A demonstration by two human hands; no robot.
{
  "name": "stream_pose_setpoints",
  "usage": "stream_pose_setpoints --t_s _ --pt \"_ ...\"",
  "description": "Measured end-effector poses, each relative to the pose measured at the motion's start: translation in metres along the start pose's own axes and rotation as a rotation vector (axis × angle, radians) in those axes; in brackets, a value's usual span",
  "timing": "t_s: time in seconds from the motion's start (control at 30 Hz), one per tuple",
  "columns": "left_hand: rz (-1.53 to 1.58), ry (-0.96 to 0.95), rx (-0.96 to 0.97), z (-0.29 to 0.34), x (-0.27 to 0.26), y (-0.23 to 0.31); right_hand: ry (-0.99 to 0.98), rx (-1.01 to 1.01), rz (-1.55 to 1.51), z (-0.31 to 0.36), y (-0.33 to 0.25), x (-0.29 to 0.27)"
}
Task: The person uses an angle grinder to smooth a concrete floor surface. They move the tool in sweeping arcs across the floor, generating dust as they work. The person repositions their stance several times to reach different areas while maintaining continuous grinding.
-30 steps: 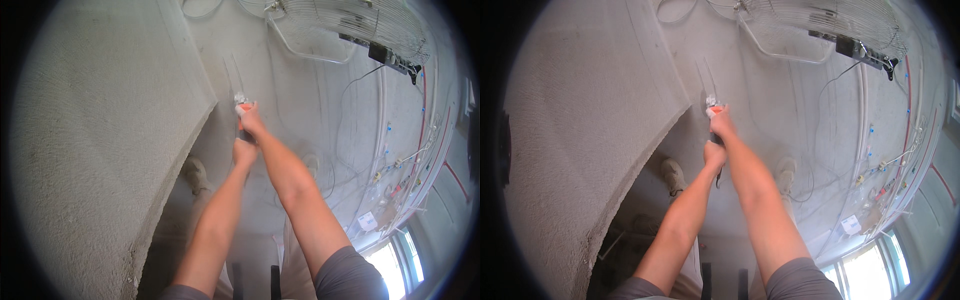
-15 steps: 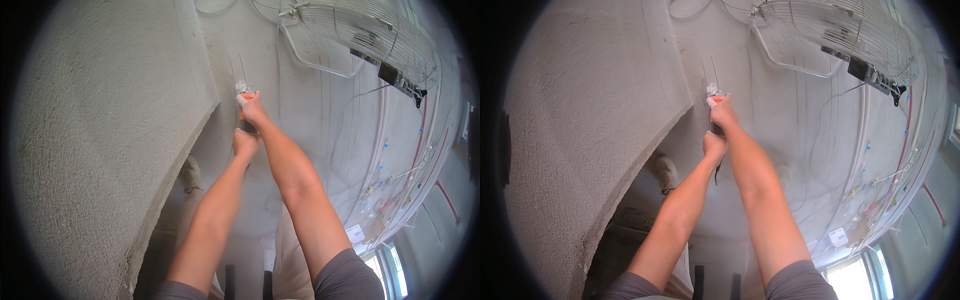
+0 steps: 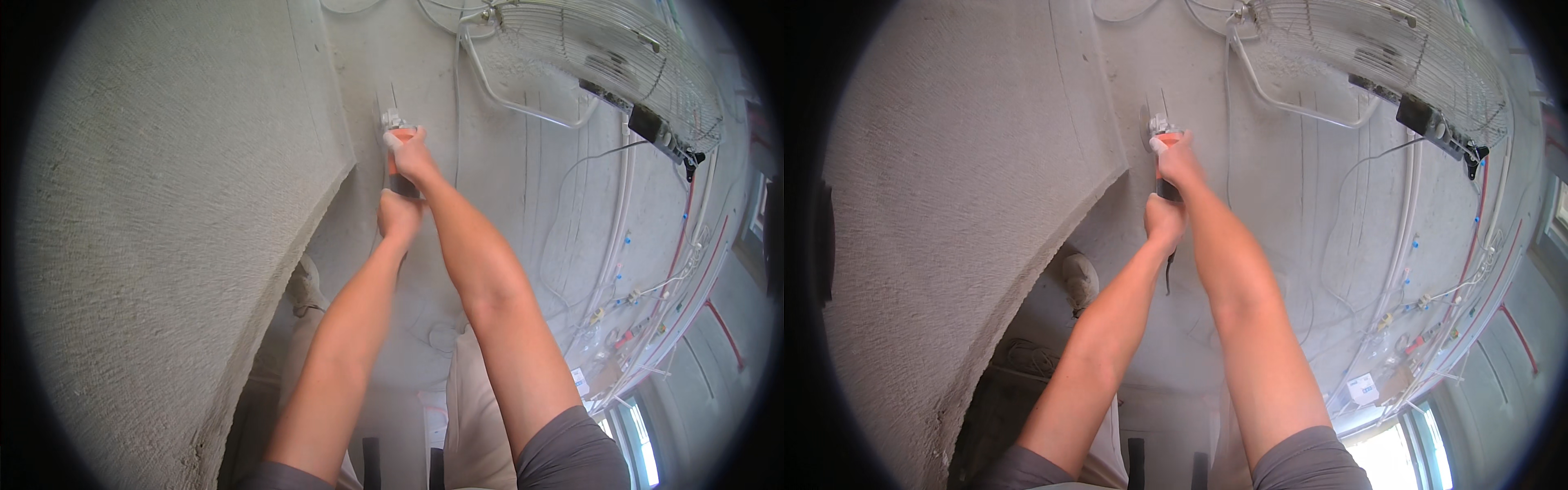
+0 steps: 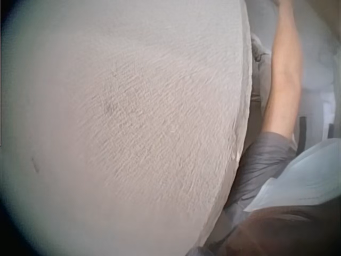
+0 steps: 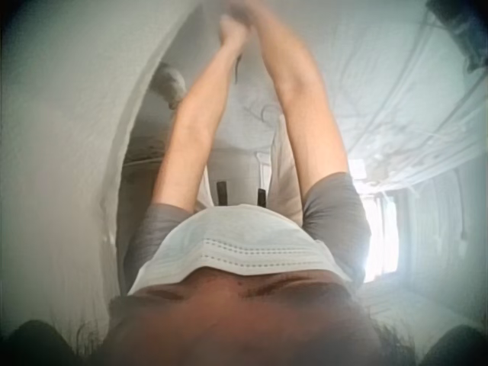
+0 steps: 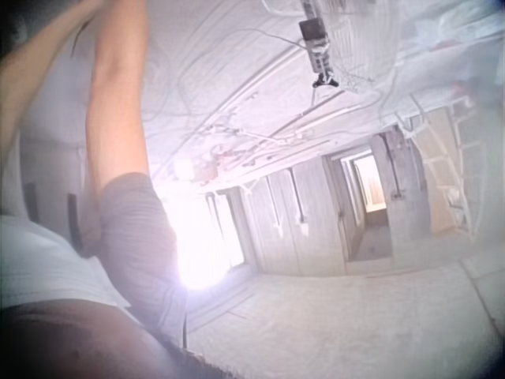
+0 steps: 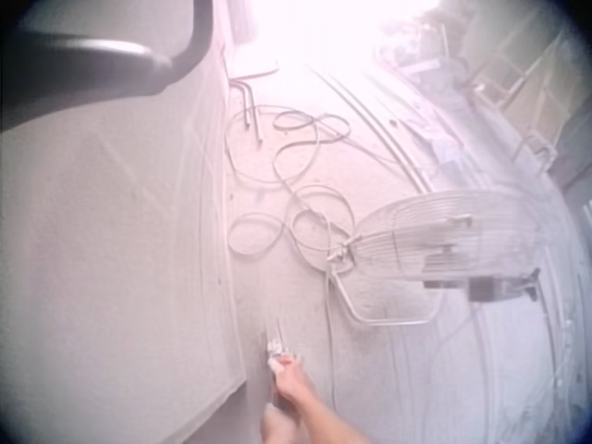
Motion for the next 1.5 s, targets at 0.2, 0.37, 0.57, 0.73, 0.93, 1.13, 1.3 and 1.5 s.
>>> stream_pose_setpoints --t_s 0.2,0.37,0.57,0.73,0.93,1.13,1.3,1.5 --pt "-0.001 0.075 0.146 -0.018 -0.001 0.014 0.066 -0.167 -0.053 -0.027 -0.012 0.002" --pt "-0.009 0.031 0.097 -0.02 0.0 0.003 0.003 -0.105 -0.031 -0.018 -0.009 -0.003" --pt "-0.06 -0.034 0.005 0.023 -0.006 -0.046 -0.077 0.003 -0.157 0.044 0.033 0.004" --pt "-0.225 -0.036 -0.047 0.056 -0.008 -0.086 -0.001 0.071 -0.144 0.078 0.086 0.025" --pt "-0.334 -0.058 -0.08 0.069 -0.013 -0.145 0.052 0.228 -0.084 0.108 0.15 0.058" --pt "-0.418 -0.063 -0.072 0.081 -0.015 -0.181 0.028 0.233 -0.261 0.13 0.182 0.077" --pt "-0.408 -0.064 -0.059 0.073 -0.014 -0.19 0.073 0.194 -0.242 0.127 0.182 0.08" --pt "-0.265 0.029 0.144 0.051 -0.004 -0.19 0.096 0.191 -0.195 0.116 0.167 0.073"
Point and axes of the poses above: each hand's wrist, its own z-axis away from the middle knuckle, its own x-axis out of the palm, y = z × x, the point moved 2 cm from there along -z, towards the middle knuckle, and after that the axes turned 5 degrees about -z, right-handed, at the moved point
